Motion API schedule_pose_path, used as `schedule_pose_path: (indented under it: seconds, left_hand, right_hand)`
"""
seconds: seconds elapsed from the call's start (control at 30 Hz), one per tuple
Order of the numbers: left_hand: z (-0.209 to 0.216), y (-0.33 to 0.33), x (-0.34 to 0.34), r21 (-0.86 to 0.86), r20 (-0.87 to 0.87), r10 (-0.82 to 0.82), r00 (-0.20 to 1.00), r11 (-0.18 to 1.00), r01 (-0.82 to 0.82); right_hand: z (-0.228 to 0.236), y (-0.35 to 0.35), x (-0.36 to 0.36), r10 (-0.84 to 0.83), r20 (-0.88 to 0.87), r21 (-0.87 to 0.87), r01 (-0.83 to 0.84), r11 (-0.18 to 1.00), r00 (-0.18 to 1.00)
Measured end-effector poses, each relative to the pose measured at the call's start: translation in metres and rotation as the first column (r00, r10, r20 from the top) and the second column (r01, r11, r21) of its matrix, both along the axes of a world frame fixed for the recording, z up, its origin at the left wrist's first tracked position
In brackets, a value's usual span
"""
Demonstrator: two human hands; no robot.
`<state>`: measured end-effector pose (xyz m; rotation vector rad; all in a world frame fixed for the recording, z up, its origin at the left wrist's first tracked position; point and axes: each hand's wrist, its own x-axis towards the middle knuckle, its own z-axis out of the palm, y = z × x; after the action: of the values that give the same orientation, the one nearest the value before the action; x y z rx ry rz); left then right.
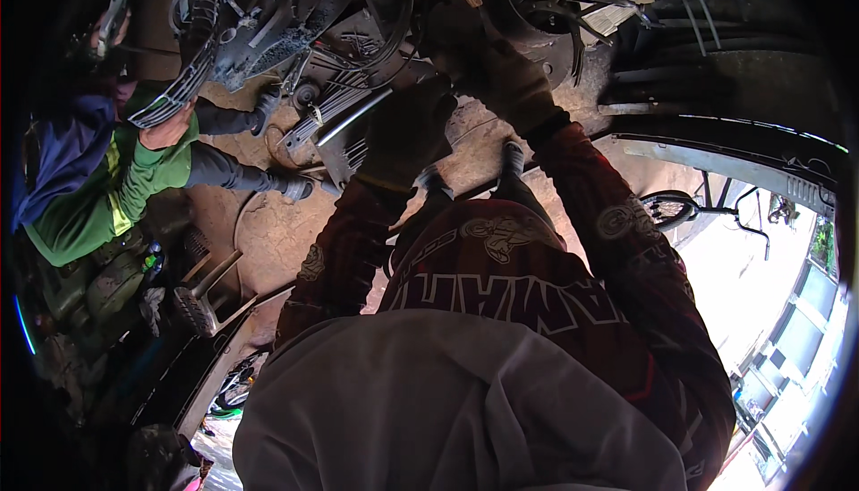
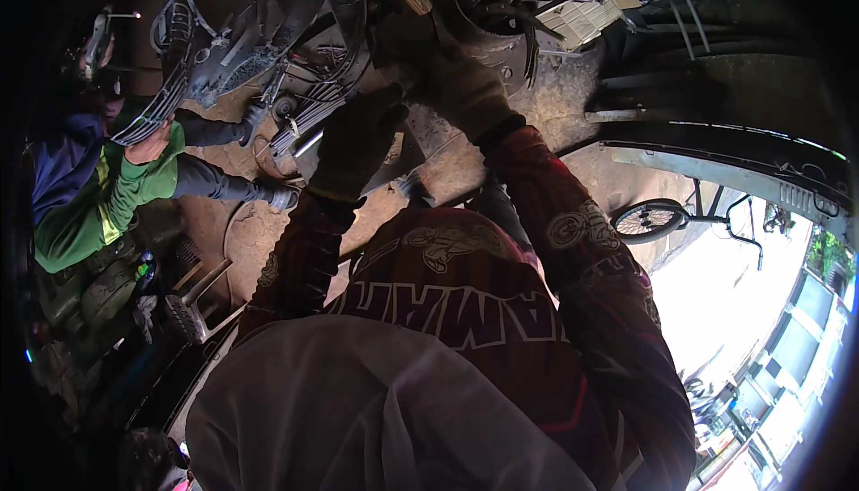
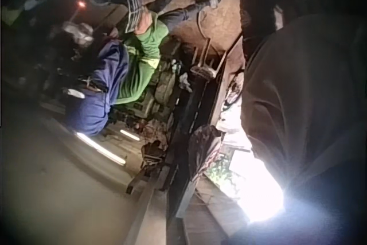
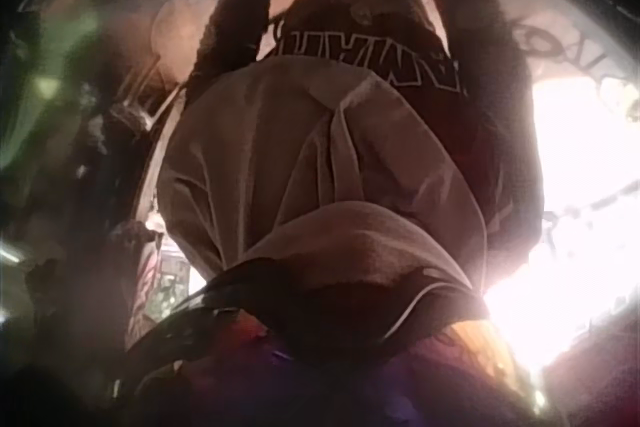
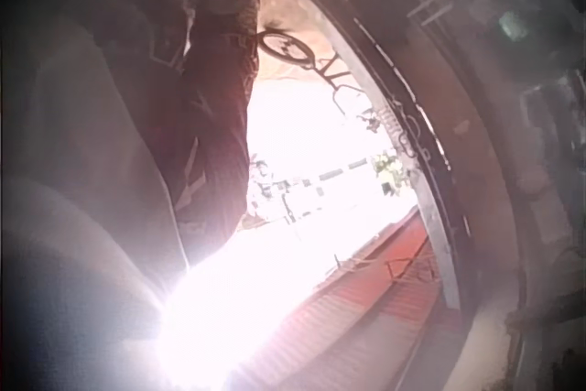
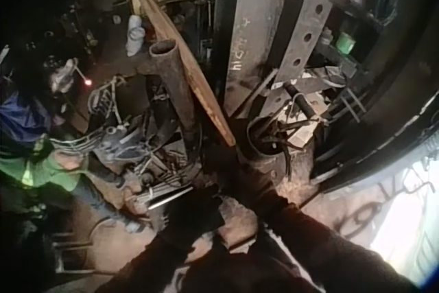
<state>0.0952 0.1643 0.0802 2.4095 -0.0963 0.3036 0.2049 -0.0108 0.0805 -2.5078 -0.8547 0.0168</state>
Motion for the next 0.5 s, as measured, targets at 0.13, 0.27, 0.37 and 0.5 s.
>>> schedule_pose_path:
  seconds: [0.13,0.27,0.37,0.5]
  left_hand:
    - [-0.024,0.006,-0.011,-0.56,-0.015,-0.036,0.999,0.828,0.021]
    - [-0.033,-0.036,-0.022,-0.845,-0.534,-0.016,0.845,0.02,-0.534]
    - [-0.023,-0.069,-0.017,-0.878,-0.479,0.049,0.876,-0.029,-0.479]
    - [-0.04,-0.073,0.001,-0.868,-0.494,0.216,0.842,-0.066,-0.492]
  right_hand:
    - [-0.007,-0.002,0.003,0.119,0.084,0.05,-0.123,0.991,0.989]
    - [-0.01,-0.003,0.004,0.127,0.135,0.041,-0.133,0.99,0.983]
    - [-0.012,-0.005,0.006,0.134,0.106,0.006,-0.135,0.991,0.985]
    - [0.003,0.001,0.004,0.163,0.116,-0.071,-0.155,0.985,0.98]
